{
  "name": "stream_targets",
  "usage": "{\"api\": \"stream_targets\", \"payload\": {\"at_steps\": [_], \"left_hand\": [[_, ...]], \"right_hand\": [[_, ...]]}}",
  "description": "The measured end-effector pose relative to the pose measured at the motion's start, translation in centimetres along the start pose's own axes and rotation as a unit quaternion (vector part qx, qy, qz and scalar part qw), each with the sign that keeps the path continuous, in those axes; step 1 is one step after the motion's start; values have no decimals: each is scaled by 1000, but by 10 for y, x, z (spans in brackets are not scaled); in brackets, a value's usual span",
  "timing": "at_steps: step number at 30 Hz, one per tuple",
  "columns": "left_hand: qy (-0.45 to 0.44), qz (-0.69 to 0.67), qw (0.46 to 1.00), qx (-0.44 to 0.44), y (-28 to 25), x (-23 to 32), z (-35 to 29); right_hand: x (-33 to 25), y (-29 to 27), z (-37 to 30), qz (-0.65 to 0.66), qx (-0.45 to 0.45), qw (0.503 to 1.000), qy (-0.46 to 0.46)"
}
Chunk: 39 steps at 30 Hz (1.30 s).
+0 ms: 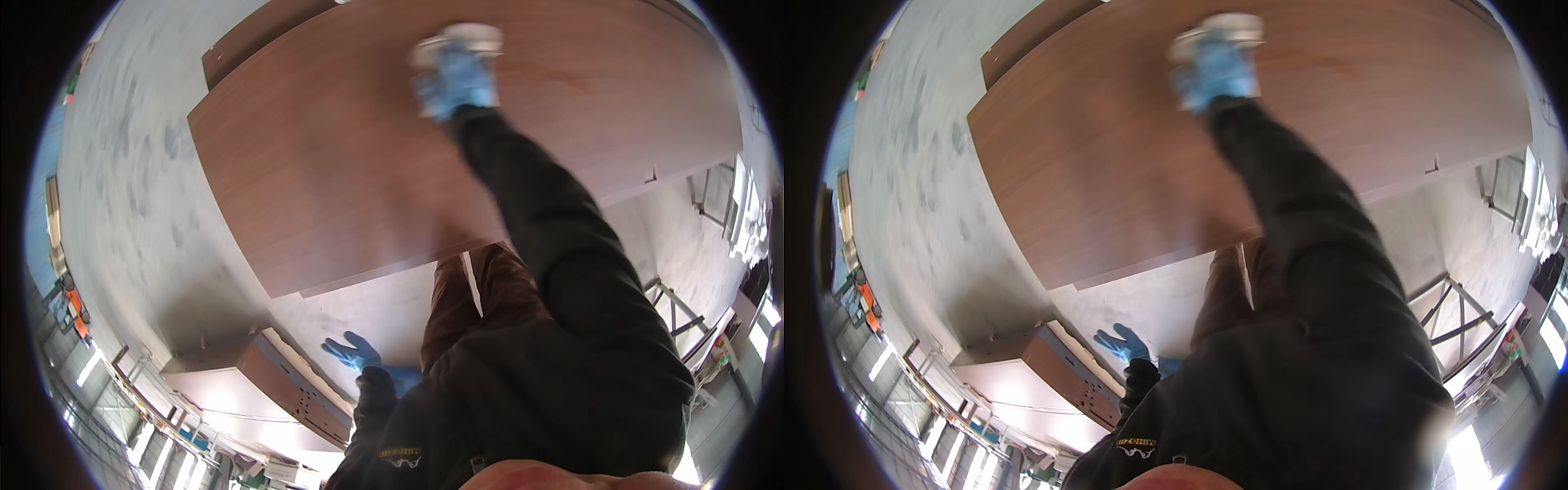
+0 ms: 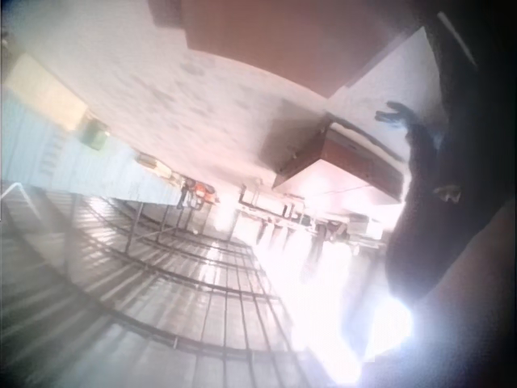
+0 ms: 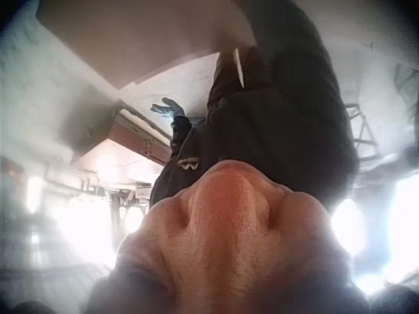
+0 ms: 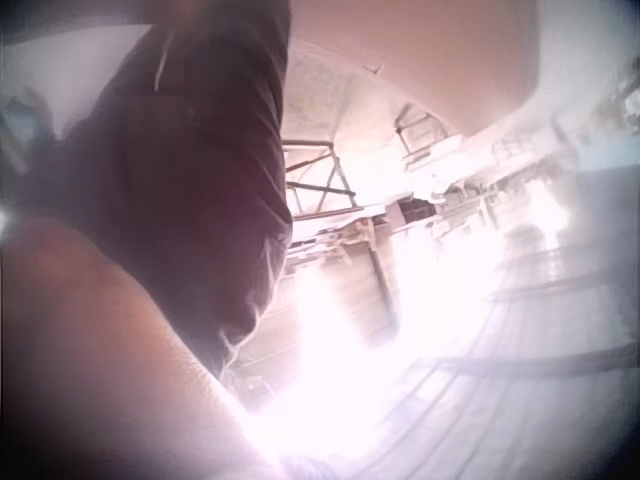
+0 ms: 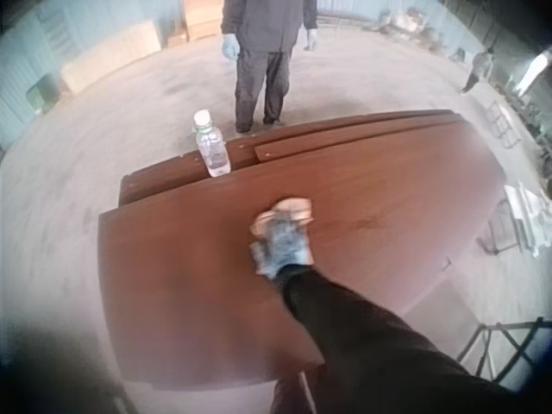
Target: The person wipes a large brown wood panel with a cloth, then uses a yellow utility knife to remove a small white label. They continue wiping the panel, pour liquid from a plastic bottle onto the cloth, and finish by marking the panel with a black marker.
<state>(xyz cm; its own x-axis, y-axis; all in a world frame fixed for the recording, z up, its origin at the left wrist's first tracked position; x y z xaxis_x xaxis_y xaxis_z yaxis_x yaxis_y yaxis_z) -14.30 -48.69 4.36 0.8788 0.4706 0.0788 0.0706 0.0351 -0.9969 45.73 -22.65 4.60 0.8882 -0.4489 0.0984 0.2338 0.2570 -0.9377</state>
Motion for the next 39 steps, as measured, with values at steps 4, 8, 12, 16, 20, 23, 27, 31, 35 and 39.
{"api": "stream_targets", "payload": {"at_steps": [4, 8, 12, 16, 20, 23, 27, 31, 35, 39], "left_hand": [[56, -39, 996, -60, 15, 12, -34], [93, -83, 988, -88, 17, 44, -51], [111, -78, 986, -100, 24, 58, -66], [154, -58, 981, -104, 35, 74, -85], [278, -81, 956, -47, 36, 123, -125], [372, -130, 919, -2, 29, 174, -174], [473, -174, 862, 63, 26, 250, -279], [492, -187, 850, 14, 21, 326, -402], [467, -227, 854, -33, 7, 410, -478], [473, -257, 842, -29, 0, 490, -498]], "right_hand": [[-190, -76, -75, 98, 128, 957, -239], [-233, -90, -187, 311, 52, 854, -413], [-171, -76, -219, 409, 49, 842, -348], [-37, -63, -208, 392, -21, 891, -226], [115, -49, -201, 320, -10, 940, -116], [239, -34, -215, 260, 7, 965, -20], [401, -21, -235, 236, 95, 967, 14], [547, -15, -249, 207, 96, 972, 63], [651, -10, -253, 183, 96, 972, 108], [698, 3, -237, 179, 96, 973, 106]]}}
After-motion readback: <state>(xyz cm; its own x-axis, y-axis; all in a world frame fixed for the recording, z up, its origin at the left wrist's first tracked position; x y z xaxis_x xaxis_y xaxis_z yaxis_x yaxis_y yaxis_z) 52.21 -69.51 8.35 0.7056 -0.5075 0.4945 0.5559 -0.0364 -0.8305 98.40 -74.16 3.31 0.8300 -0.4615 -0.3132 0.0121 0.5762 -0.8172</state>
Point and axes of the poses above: each hand's wrist, its own z-axis towards the middle knuckle, its own y-axis out of the palm, x = y × z, the point moved 2 cm from there along z, towards the middle knuckle, and after that the axes turned 13 degrees about x, right-handed, at the moved point
